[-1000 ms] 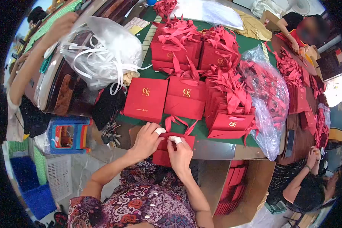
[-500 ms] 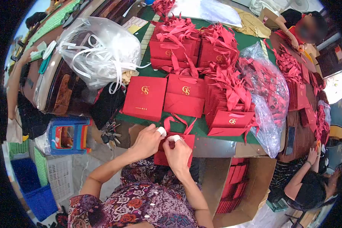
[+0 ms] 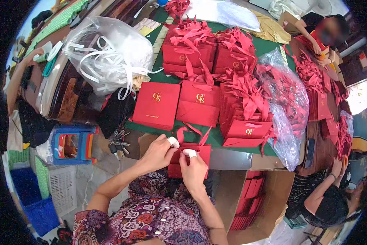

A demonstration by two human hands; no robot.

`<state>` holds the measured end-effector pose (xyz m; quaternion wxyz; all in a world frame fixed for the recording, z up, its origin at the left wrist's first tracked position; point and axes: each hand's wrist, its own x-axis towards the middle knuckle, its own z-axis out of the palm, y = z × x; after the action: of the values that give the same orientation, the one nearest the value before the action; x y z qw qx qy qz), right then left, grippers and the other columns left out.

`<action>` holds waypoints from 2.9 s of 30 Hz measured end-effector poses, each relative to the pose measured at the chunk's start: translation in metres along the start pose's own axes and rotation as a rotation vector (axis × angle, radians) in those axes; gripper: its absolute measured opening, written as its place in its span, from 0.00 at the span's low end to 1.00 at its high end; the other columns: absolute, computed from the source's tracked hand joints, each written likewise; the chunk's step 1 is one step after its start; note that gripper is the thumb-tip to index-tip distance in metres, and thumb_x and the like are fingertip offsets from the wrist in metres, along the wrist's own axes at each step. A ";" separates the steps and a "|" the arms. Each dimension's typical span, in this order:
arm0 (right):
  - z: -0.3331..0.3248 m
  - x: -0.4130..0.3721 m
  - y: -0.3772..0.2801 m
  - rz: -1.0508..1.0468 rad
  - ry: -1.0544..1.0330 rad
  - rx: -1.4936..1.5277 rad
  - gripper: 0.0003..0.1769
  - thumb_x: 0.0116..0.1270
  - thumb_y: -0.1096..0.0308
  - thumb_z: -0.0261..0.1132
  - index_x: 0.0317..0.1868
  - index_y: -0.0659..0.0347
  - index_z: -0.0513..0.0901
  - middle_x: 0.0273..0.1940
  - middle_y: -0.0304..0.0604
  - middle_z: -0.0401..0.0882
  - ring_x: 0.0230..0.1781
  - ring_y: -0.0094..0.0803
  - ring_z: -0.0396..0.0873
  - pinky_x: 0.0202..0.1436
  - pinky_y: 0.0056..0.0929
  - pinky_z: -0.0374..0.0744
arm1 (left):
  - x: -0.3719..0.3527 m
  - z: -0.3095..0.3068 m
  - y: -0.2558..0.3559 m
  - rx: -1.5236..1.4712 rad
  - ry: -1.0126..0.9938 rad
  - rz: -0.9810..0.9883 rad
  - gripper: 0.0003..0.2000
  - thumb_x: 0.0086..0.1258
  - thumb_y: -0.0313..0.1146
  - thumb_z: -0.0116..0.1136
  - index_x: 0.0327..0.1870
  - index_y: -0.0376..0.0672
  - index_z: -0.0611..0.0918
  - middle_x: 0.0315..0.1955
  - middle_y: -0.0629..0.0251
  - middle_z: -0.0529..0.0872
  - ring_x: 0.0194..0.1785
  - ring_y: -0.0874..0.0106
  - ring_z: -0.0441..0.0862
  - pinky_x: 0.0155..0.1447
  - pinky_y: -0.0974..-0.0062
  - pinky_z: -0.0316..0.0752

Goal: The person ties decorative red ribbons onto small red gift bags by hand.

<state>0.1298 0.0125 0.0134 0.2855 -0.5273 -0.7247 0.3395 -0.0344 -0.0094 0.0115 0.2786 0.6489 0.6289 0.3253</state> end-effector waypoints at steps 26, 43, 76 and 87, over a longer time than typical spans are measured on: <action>-0.040 0.069 0.025 0.068 -0.694 0.126 0.13 0.63 0.59 0.69 0.39 0.58 0.91 0.29 0.47 0.87 0.30 0.37 0.86 0.38 0.35 0.79 | -0.010 0.017 -0.002 0.204 0.125 0.427 0.10 0.56 0.28 0.72 0.36 0.38 0.82 0.32 0.61 0.80 0.38 0.61 0.77 0.42 0.65 0.76; -0.033 0.049 0.032 0.155 -0.119 0.373 0.10 0.73 0.68 0.65 0.46 0.66 0.87 0.36 0.44 0.86 0.35 0.25 0.85 0.39 0.26 0.80 | 0.009 0.024 -0.006 0.151 0.115 -0.085 0.11 0.63 0.41 0.70 0.34 0.43 0.86 0.19 0.61 0.81 0.28 0.60 0.82 0.33 0.60 0.75; -0.047 0.044 0.037 0.281 -0.267 0.574 0.07 0.73 0.71 0.65 0.46 0.63 0.86 0.29 0.30 0.79 0.30 0.15 0.73 0.32 0.18 0.72 | 0.002 0.035 0.013 -0.088 0.409 0.148 0.19 0.64 0.33 0.69 0.55 0.41 0.82 0.37 0.55 0.86 0.45 0.57 0.82 0.49 0.64 0.78; -0.052 0.056 0.025 0.143 0.056 0.524 0.05 0.74 0.72 0.64 0.45 0.63 0.84 0.33 0.28 0.79 0.32 0.14 0.72 0.36 0.18 0.71 | -0.045 0.011 0.017 -0.275 -0.063 -0.226 0.17 0.71 0.33 0.62 0.56 0.35 0.75 0.36 0.48 0.88 0.41 0.51 0.88 0.43 0.61 0.79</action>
<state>0.1682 0.0815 0.0283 0.4075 -0.4944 -0.5650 0.5199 -0.0147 -0.0543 0.0143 0.4190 0.5396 0.6385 0.3544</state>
